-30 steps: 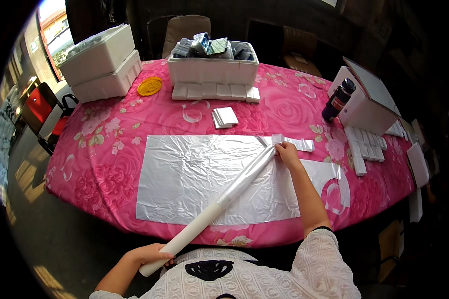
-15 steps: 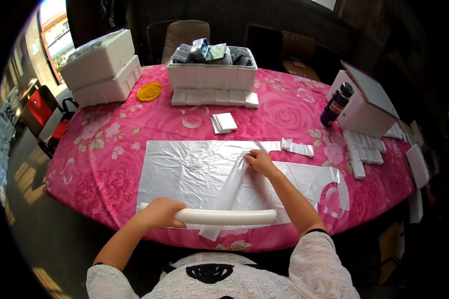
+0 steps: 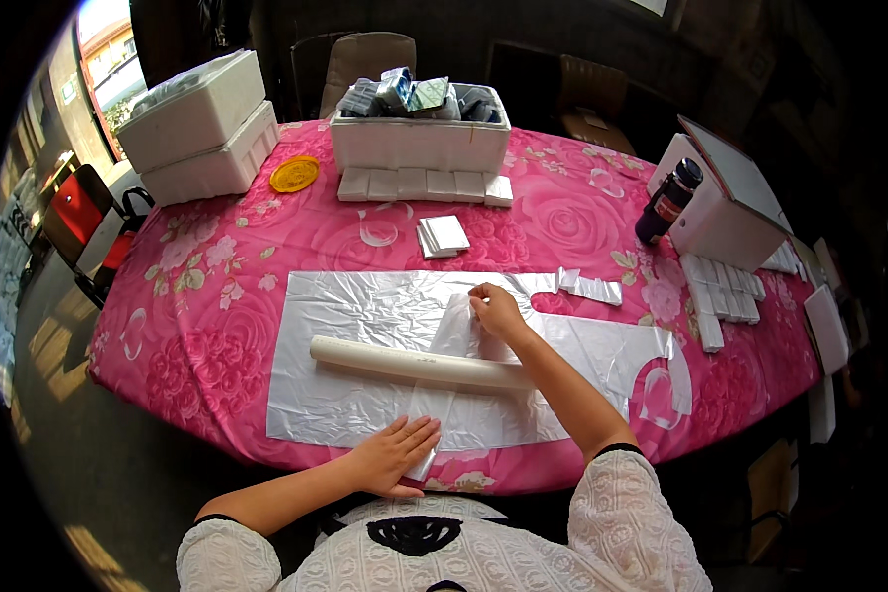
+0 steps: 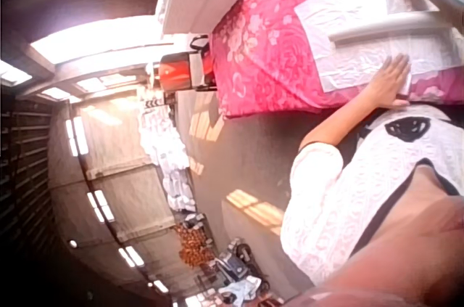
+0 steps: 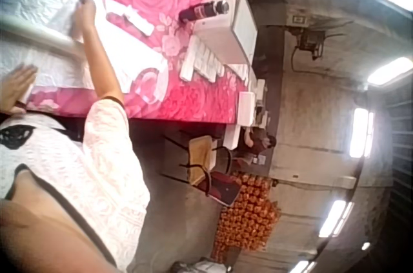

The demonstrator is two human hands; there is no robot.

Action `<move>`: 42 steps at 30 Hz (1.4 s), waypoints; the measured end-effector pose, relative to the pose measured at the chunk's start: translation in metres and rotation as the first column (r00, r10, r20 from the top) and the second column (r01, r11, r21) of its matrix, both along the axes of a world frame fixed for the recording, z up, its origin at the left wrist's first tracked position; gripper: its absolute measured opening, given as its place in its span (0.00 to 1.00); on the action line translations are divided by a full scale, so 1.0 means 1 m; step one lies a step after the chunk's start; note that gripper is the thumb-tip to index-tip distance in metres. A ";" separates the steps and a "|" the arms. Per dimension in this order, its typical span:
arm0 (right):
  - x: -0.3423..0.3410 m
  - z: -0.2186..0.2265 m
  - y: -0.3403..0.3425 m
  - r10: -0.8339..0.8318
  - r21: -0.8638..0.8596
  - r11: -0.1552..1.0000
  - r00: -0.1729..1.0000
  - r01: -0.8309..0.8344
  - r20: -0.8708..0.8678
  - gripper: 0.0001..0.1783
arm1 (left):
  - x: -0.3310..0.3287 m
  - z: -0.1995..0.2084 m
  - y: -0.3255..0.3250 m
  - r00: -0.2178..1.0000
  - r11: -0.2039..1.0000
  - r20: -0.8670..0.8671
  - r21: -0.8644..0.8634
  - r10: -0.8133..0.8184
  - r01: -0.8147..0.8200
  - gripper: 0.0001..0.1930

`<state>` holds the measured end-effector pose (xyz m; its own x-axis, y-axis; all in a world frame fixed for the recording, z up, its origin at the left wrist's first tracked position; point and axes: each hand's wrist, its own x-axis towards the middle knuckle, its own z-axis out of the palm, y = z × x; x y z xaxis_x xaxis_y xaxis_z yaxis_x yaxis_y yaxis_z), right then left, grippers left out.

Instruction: The person repeatedly wraps small white rectangular boxes with clear plastic film on a pink floral tablecloth. They unroll the film, place a box on it, fold the film over the box, and smooth it down. The wrapped items are stacked on the table as the process continues.

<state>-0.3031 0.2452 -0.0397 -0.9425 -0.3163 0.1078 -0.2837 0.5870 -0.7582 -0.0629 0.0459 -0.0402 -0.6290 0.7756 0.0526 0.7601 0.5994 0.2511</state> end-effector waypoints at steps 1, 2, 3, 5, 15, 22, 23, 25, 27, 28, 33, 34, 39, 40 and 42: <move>0.005 -0.001 0.002 -0.074 0.027 0.996 0.981 0.080 -0.180 0.15 | 0.001 0.000 0.003 1.000 1.000 0.004 0.020 0.003 -0.003 0.44; 0.016 0.006 0.001 0.018 0.033 0.999 0.987 -0.013 -0.158 0.16 | 0.003 0.000 0.004 1.000 0.999 0.012 0.038 0.013 -0.014 0.43; 0.034 0.021 -0.005 0.122 0.031 0.992 0.984 -0.119 -0.133 0.18 | 0.006 0.000 0.003 0.999 0.999 0.017 0.030 0.033 -0.034 0.43; 0.075 0.040 -0.007 0.308 0.093 0.950 0.943 -0.298 -0.129 0.22 | 0.010 -0.001 0.004 0.998 0.998 0.024 0.027 0.053 -0.053 0.42; 0.096 0.011 0.081 0.150 0.398 0.917 0.892 0.036 -0.427 0.27 | 0.010 0.000 0.008 1.000 0.999 -0.010 0.026 0.028 -0.027 0.40; 0.109 0.039 0.122 0.069 0.348 0.937 0.977 0.005 -0.201 0.26 | 0.017 0.001 0.016 0.995 0.995 0.002 0.005 0.099 -0.100 0.39; 0.121 0.047 0.117 0.162 0.302 0.947 0.975 -0.111 -0.150 0.26 | 0.021 0.001 0.022 0.992 0.992 0.008 -0.014 0.126 -0.126 0.39; 0.139 0.047 0.107 0.339 0.240 0.918 0.938 -0.315 -0.066 0.26 | 0.026 0.001 0.035 0.982 0.982 -0.006 0.000 0.191 -0.191 0.38; 0.150 0.039 0.093 0.429 0.313 0.872 0.896 -0.378 -0.112 0.25 | 0.028 0.000 0.047 0.971 0.970 -0.004 0.044 0.238 -0.237 0.34; 0.152 0.037 0.086 0.475 0.348 0.844 0.870 -0.408 -0.132 0.25 | 0.030 -0.001 0.050 0.968 0.968 -0.012 0.039 0.250 -0.249 0.34; 0.115 0.026 0.057 0.464 0.393 0.847 0.860 -0.359 -0.214 0.27 | 0.037 -0.016 0.055 0.953 0.959 -0.111 0.008 0.282 -0.283 0.31; 0.104 0.023 0.051 0.456 0.398 0.853 0.855 -0.339 -0.247 0.27 | 0.037 -0.019 0.055 0.950 0.960 -0.151 -0.005 0.275 -0.279 0.31; 0.034 0.019 0.020 0.358 0.398 0.889 0.887 -0.227 -0.293 0.25 | 0.037 -0.018 0.049 0.967 0.978 -0.144 0.037 0.209 -0.206 0.27; 0.023 0.020 0.017 0.343 0.404 0.891 0.889 -0.206 -0.303 0.25 | 0.035 -0.016 0.047 0.976 0.984 -0.131 0.046 0.176 -0.172 0.26; 0.006 0.015 0.014 0.324 0.349 0.918 0.862 -0.187 -0.390 0.23 | 0.033 -0.013 0.042 0.989 0.990 -0.092 0.083 0.118 -0.111 0.26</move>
